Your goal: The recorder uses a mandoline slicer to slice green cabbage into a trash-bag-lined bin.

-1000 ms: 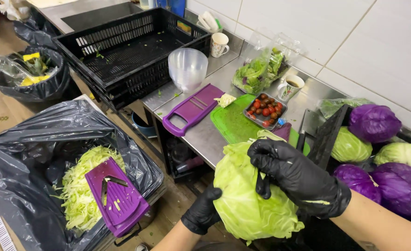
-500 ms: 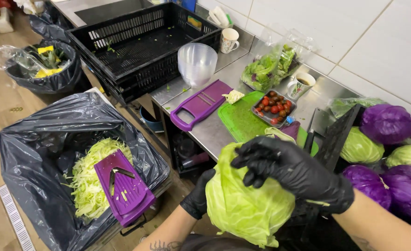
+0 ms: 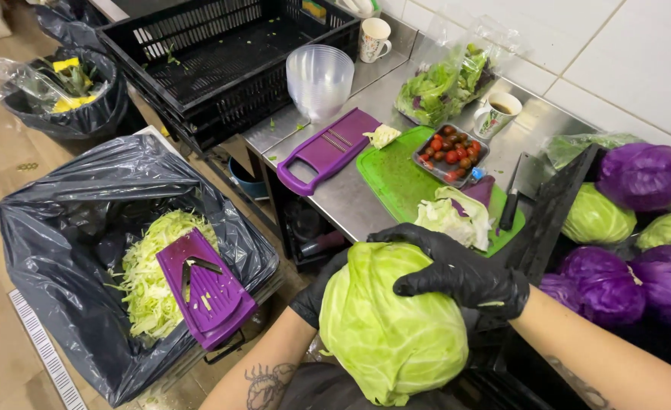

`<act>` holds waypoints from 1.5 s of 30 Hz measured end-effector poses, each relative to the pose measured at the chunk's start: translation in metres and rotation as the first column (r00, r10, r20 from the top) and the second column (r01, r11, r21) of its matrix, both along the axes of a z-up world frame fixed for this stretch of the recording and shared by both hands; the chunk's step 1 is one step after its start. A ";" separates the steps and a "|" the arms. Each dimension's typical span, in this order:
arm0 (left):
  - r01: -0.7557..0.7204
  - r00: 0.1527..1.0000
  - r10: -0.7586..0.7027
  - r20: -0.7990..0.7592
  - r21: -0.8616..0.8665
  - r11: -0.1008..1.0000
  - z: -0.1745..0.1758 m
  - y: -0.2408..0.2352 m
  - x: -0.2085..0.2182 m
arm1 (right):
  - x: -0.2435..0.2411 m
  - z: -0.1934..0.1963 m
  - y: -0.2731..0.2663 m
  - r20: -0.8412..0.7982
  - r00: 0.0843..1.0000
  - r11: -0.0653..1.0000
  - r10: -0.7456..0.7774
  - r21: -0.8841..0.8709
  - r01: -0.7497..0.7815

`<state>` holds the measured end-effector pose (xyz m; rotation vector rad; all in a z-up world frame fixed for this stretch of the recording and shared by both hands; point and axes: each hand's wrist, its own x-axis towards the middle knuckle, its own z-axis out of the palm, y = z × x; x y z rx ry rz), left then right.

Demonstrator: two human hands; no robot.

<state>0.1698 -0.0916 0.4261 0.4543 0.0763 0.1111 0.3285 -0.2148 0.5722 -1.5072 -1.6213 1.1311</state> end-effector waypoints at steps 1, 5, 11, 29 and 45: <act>0.010 1.000 -0.010 -0.012 0.031 0.999 0.004 0.000 -0.002 | -0.004 -0.001 -0.007 -0.011 0.996 0.994 -0.093 -0.061 0.092; 0.021 0.999 -0.018 -0.034 0.090 0.996 -0.027 0.010 -0.001 | -0.005 -0.020 -0.033 -0.220 0.959 0.982 -0.179 -0.102 0.160; 0.285 0.946 -0.312 0.081 0.243 0.927 -0.044 0.025 -0.012 | -0.004 -0.020 -0.045 -0.223 0.921 0.944 -0.321 -0.154 0.292; 0.191 0.980 -0.180 -0.086 0.667 0.720 0.030 -0.003 -0.011 | -0.011 -0.003 -0.016 0.456 0.888 0.959 0.062 0.219 -0.179; 0.012 0.998 -0.052 0.039 0.684 0.730 0.026 0.006 -0.054 | 0.111 -0.081 -0.047 -0.593 0.490 0.646 -0.638 -0.067 0.760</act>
